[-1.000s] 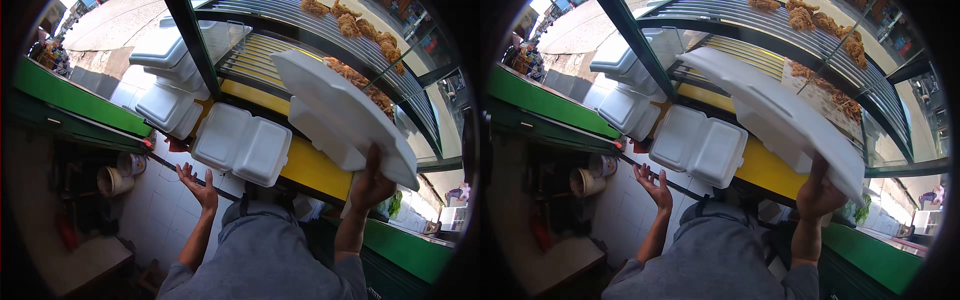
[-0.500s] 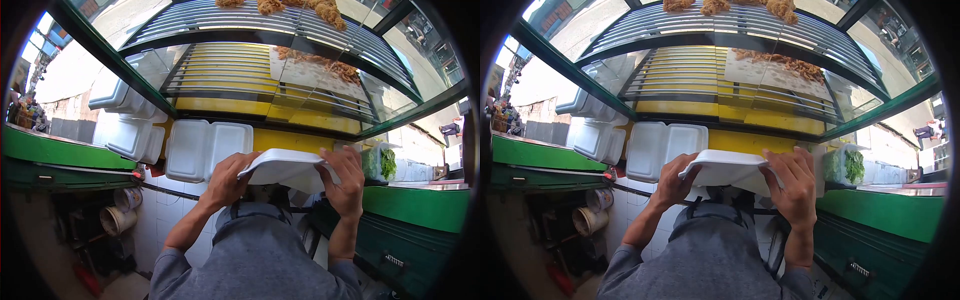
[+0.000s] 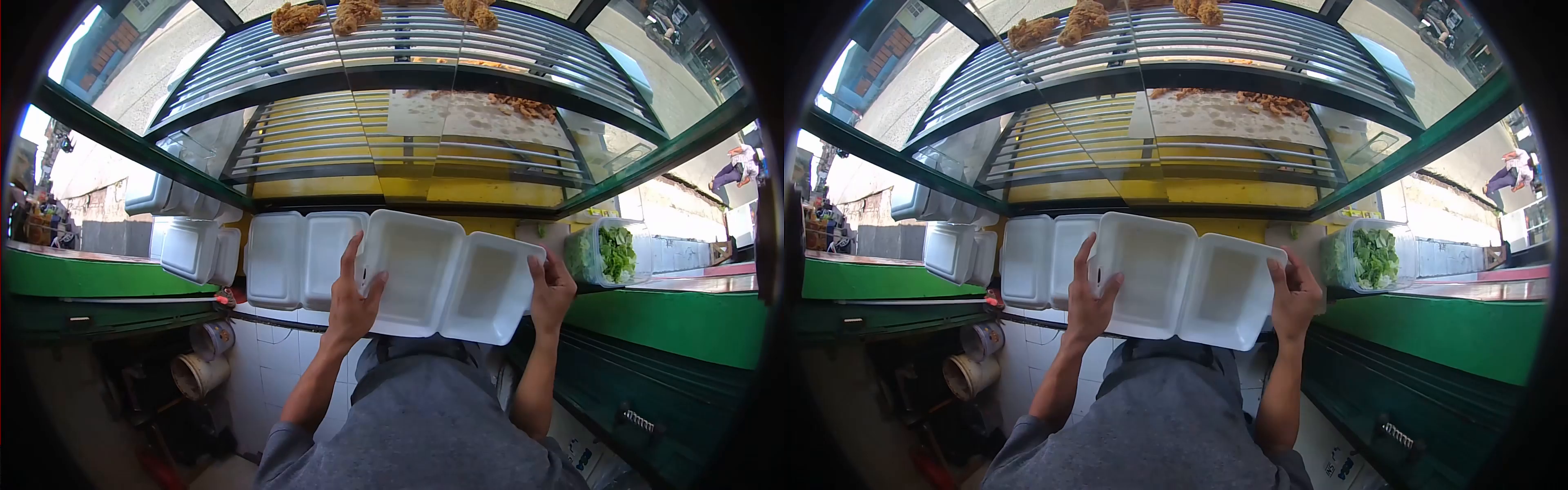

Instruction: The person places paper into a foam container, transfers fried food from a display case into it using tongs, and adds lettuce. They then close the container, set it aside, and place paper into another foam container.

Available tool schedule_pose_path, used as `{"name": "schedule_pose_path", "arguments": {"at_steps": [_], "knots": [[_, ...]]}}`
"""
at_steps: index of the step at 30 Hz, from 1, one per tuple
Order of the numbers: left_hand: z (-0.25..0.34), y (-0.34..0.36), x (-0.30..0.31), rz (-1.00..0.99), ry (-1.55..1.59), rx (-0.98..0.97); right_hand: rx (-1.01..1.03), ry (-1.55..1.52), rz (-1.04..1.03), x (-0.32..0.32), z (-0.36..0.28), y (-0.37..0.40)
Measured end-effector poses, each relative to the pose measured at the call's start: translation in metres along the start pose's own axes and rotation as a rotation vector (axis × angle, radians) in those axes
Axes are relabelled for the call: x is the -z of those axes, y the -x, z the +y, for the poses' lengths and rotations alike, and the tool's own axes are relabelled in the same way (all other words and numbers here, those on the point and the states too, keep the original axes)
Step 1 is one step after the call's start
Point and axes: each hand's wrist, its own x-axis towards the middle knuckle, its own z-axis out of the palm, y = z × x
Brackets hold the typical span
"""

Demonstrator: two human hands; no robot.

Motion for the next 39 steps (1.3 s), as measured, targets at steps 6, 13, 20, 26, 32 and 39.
{"name": "schedule_pose_path", "arguments": {"at_steps": [6, 13, 20, 26, 32, 39], "knots": [[0.014, -0.013, -0.021, -0.065, -0.376, -0.030, 0.021, 0.026, -0.242, -0.020, 0.025, -0.035], [-0.004, -0.015, -0.039, 0.025, -0.606, 0.018, 0.100, 0.188, -0.167, -0.015, 0.057, -0.045], [-0.004, -0.019, -0.028, 0.057, -0.687, 0.021, 0.300, 0.761, 0.001, 0.012, 0.072, -0.036], [-0.005, -0.023, -0.030, 0.067, -0.696, 0.026, 0.239, 0.882, -0.034, -0.008, 0.050, -0.031], [0.002, -0.025, -0.027, 0.079, -0.740, 0.045, 0.223, 0.932, -0.038, -0.019, 0.056, -0.035], [-0.001, -0.026, -0.024, 0.122, -0.846, -0.041, 0.275, 0.962, -0.041, -0.038, 0.055, -0.058]]}}
